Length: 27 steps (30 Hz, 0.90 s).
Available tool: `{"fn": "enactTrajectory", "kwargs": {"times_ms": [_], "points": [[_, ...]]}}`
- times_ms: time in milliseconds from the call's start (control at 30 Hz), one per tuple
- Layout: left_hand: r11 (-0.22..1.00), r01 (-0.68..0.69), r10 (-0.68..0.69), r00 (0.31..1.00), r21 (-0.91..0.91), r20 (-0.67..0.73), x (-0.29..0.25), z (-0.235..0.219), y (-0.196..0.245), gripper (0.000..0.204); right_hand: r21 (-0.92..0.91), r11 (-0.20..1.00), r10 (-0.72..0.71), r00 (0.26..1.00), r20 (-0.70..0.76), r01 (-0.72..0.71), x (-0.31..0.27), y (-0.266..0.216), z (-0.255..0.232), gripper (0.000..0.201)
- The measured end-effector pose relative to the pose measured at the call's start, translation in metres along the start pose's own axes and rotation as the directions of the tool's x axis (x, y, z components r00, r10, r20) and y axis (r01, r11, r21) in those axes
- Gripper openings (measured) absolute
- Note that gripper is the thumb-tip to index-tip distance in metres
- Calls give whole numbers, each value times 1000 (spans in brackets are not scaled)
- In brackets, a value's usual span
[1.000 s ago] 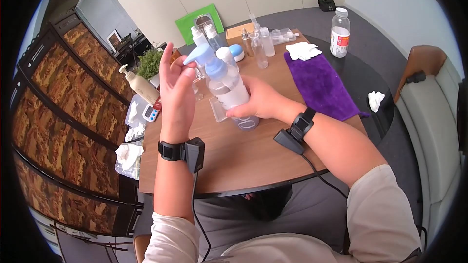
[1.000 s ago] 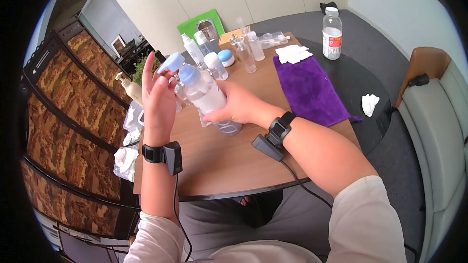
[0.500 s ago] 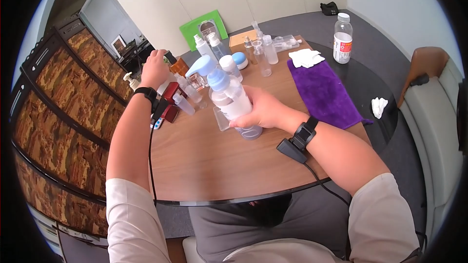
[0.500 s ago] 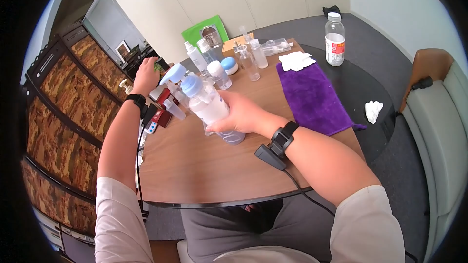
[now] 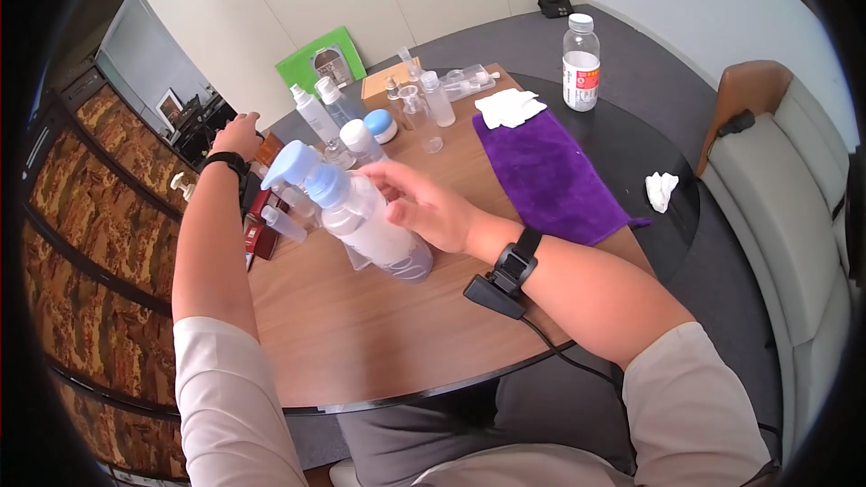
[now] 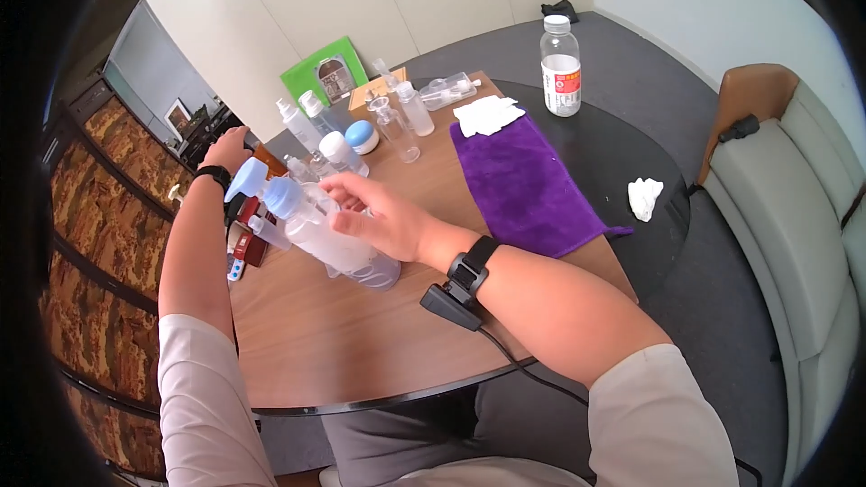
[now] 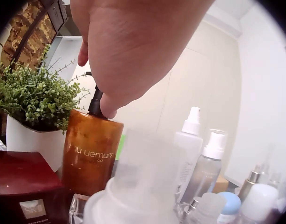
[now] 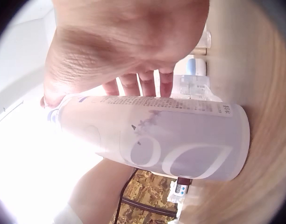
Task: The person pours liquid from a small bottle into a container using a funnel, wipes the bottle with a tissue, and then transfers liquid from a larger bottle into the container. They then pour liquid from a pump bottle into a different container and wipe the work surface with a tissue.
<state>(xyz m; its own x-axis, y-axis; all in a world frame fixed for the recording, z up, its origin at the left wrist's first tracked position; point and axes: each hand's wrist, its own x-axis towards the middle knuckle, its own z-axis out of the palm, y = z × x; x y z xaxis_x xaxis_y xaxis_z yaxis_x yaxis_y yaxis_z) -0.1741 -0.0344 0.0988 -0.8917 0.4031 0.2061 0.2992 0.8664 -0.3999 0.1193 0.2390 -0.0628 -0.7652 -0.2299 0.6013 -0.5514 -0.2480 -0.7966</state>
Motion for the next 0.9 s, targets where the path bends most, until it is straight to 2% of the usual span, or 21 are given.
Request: {"fn": "enactTrajectory", "kwargs": {"times_ms": [67, 133, 233, 367, 467, 500, 567, 633, 700, 800, 833, 900], "points": [[1000, 13, -12, 999, -26, 33, 10, 5, -5, 55, -47, 999, -11, 1000, 15, 12, 0, -1, -5, 93], [999, 20, -18, 999, -40, 44, 14, 10, -8, 52, -232, 966, -130, 990, -45, 117, -3, -9, -1, 86], [994, 9, -11, 1000, -104, -13, 23, 21, -27, 46, -300, 951, -77, 997, -18, 68, -4, -12, 6, 81], [977, 49, -54, 998, -210, -19, 18, 8, -41, 29, -228, 974, 11, 1000, 2, -10, -8, -19, 14, 81], [964, 69, -113, 980, -255, -162, 6, -4, -46, 32, -251, 967, -52, 998, -33, 42, -5, -17, 16, 81], [968, 77, -113, 984, -237, -140, 5, -14, -48, 33, -247, 968, -54, 997, -49, 41, -6, -18, 17, 79], [978, 38, -89, 965, -205, -245, -4, -30, -51, 32, -239, 970, -61, 996, -58, 46, -6, -21, 17, 76], [982, -11, -48, 952, -188, -303, -13, -56, -52, 34, -332, 939, -116, 991, -72, 86, -6, -25, 14, 70], [977, -103, 15, 905, -186, -424, -25, -81, -53, 39, -333, 936, -148, 985, -85, 112, -6, -29, 12, 66], [919, -210, 8, 856, -334, -516, -46, -124, -52, 46, -371, 916, -189, 980, -59, 154, -4, -31, 5, 66], [922, -204, 5, 857, -330, -515, -59, -139, -48, 46, -365, 917, -191, 980, -55, 158, -4, -31, 3, 66], [845, -242, -29, 870, -477, -492, -91, -165, -33, 44, -418, 902, -162, 982, -95, 109, -4, -29, -3, 67]]}}
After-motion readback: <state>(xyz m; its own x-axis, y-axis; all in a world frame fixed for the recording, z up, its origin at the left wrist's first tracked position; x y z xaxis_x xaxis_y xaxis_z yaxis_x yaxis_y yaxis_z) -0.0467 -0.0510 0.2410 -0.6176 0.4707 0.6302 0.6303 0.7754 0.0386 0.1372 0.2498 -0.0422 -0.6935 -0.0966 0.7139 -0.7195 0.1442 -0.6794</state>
